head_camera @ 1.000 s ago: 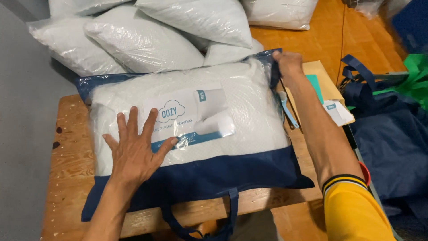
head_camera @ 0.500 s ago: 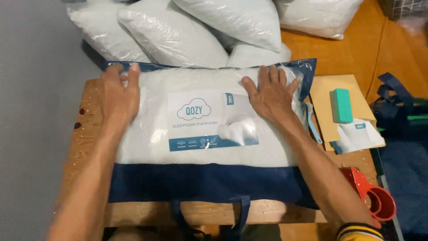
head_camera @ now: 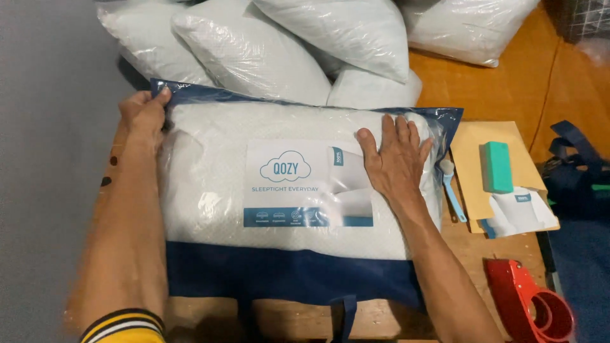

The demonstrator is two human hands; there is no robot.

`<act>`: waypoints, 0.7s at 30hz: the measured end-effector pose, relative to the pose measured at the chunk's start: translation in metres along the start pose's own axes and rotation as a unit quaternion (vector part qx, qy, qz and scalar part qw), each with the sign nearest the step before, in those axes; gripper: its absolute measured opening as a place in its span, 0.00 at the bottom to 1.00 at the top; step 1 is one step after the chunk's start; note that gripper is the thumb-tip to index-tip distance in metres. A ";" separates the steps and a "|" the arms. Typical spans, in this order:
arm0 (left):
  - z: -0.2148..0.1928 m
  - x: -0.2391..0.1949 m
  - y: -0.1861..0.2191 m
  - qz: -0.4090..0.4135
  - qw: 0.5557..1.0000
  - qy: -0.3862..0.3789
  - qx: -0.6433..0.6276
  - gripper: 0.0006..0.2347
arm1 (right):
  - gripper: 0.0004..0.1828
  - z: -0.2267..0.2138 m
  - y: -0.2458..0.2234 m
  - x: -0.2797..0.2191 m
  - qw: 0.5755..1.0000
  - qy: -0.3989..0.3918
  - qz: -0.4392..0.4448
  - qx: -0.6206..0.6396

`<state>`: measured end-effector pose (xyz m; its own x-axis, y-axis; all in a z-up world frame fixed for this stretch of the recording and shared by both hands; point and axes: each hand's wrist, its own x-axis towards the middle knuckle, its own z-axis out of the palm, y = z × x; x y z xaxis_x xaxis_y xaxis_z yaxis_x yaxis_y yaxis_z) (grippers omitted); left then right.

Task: Cleaning a pillow bag with a lint roller and zipping it closed for final packaging.

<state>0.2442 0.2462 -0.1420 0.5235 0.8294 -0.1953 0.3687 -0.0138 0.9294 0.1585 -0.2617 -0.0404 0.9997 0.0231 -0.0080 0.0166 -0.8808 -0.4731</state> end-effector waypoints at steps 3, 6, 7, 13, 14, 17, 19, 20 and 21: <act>-0.022 0.000 -0.006 0.030 0.998 0.044 0.034 0.10 | 0.48 0.002 -0.001 -0.002 1.000 0.015 -0.001 0.012; -0.049 -0.090 0.056 -0.054 0.982 -0.044 0.174 0.43 | 0.45 0.003 0.000 -0.003 0.998 0.061 -0.015 -0.004; -0.056 -0.098 0.059 -0.028 0.967 -0.086 0.239 0.41 | 0.44 0.004 -0.001 -0.003 0.996 0.083 -0.038 -0.017; -0.040 -0.121 0.039 0.055 0.977 -0.076 0.191 0.19 | 0.44 -0.009 0.016 -0.009 0.991 0.106 -0.066 0.056; -0.037 -0.117 0.034 0.064 0.987 -0.068 0.132 0.18 | 0.43 -0.012 0.020 -0.010 0.986 0.114 -0.083 0.093; -0.045 -0.114 0.027 0.081 0.986 -0.053 0.137 0.21 | 0.35 -0.031 0.046 -0.037 0.960 0.233 -0.079 0.131; -0.062 -0.128 0.052 -0.020 0.965 -0.097 0.244 0.27 | 0.34 -0.034 0.077 -0.030 0.968 0.191 0.023 0.159; -0.071 -0.136 0.063 -0.121 0.921 -0.136 0.344 0.41 | 0.33 -0.036 0.093 -0.028 0.964 0.146 0.122 0.184; -0.074 -0.121 0.042 -0.122 0.921 -0.138 0.345 0.41 | 0.33 -0.028 0.112 -0.022 0.964 0.146 0.123 0.183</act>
<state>0.1400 0.1867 -0.0562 0.5007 0.6829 -0.5319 0.8511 -0.2761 0.4466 0.1391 -0.3738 -0.0687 0.9358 -0.3469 0.0633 -0.1763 -0.6156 -0.7681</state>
